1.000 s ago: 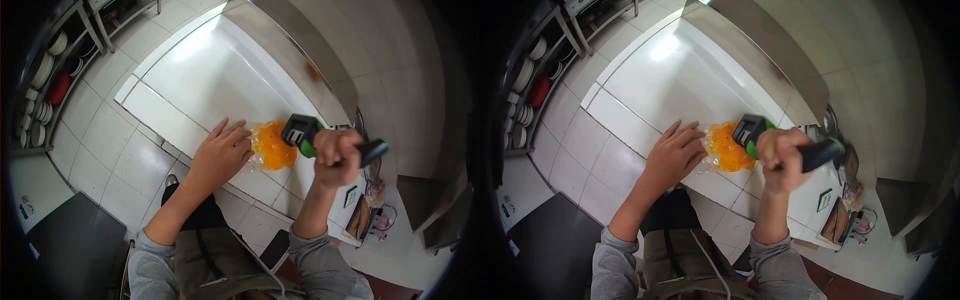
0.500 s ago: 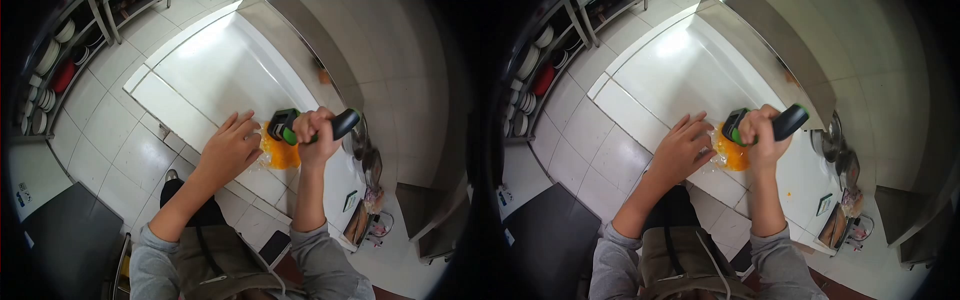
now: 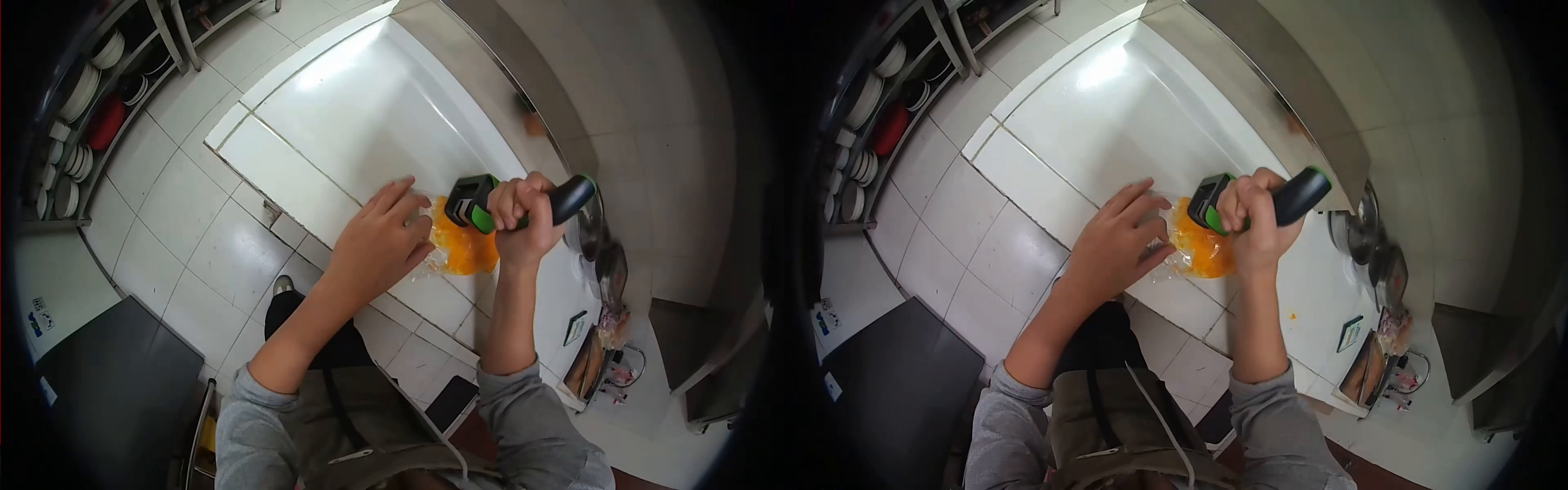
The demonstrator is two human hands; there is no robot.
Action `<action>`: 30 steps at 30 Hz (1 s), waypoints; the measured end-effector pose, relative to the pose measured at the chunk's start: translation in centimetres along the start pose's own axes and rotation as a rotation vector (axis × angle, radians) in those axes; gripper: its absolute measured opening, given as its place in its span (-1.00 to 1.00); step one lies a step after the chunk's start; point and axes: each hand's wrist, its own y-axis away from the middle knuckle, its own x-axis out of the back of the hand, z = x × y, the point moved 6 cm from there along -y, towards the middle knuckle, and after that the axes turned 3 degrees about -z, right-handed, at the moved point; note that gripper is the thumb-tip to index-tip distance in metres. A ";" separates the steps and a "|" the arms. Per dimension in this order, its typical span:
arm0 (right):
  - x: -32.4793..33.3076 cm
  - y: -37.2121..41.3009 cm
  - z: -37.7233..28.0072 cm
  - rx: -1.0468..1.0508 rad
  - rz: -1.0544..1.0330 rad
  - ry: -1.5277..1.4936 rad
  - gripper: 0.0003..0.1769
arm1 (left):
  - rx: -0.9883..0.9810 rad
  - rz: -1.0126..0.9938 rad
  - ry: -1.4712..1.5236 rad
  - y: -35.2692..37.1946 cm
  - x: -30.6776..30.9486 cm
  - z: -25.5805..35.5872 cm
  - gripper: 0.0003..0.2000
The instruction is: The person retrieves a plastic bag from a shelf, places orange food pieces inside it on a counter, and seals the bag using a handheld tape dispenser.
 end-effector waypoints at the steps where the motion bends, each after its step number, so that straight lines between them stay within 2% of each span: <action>1: 0.6 0.1 -0.8 0.006 0.002 -0.067 -0.72 | 0.002 -0.009 0.001 0.1 -0.1 0.1 -0.83; 4: 0.6 -0.5 -3.3 0.148 -0.062 -0.135 -0.69 | 0.003 -0.007 -0.007 0.1 -0.1 0.1 -0.83; 6: -0.5 -0.3 0.3 -0.014 0.048 0.074 -0.68 | 0.005 -0.012 -0.001 0.1 -0.1 0.0 -0.83; 8: 0.3 -0.9 -0.3 -0.018 -0.010 0.072 -0.68 | 0.009 -0.004 0.000 0.2 -0.1 0.2 -0.83; 10: 1.5 -1.7 -1.8 0.080 -0.044 -0.186 -0.70 | 0.006 -0.005 0.008 0.1 0.0 0.1 -0.84; 11: 1.5 -1.6 -1.4 0.075 -0.043 -0.183 -0.70 | 0.009 -0.007 0.012 0.1 0.0 0.1 -0.84; 15: 0.4 -1.7 0.3 -0.132 -0.083 0.095 -0.69 | 0.018 -0.020 0.020 0.2 -0.1 0.2 -0.83; 16: 1.2 -1.8 -0.3 -0.119 -0.076 0.095 -0.69 | 0.007 -0.019 0.013 0.0 -0.1 0.1 -0.83; 18: 2.2 -1.8 -2.2 0.098 -0.106 -0.217 -0.71 | 0.020 -0.017 0.013 -0.2 0.2 0.0 -0.83; 20: 1.1 -1.1 0.6 -0.046 -0.098 -0.052 -0.77 | 0.037 -0.030 0.025 -0.1 0.2 0.2 -0.83; 23: 2.0 -1.5 -0.2 -0.030 -0.052 -0.133 -0.79 | 0.025 -0.023 0.013 -0.6 0.3 -0.1 -0.84; 25: 2.8 -0.5 1.0 -0.021 0.040 -0.070 -0.75 | 0.018 -0.031 0.005 -0.1 0.0 0.1 -0.83; 26: 2.7 -1.0 0.7 -0.024 -0.075 -0.086 -0.74 | 0.018 -0.046 0.012 0.1 -0.2 0.3 -0.83; 30: 2.8 -1.4 0.6 -0.036 -0.017 -0.130 -0.71 | 0.047 -0.019 -0.001 -0.6 0.5 0.0 -0.83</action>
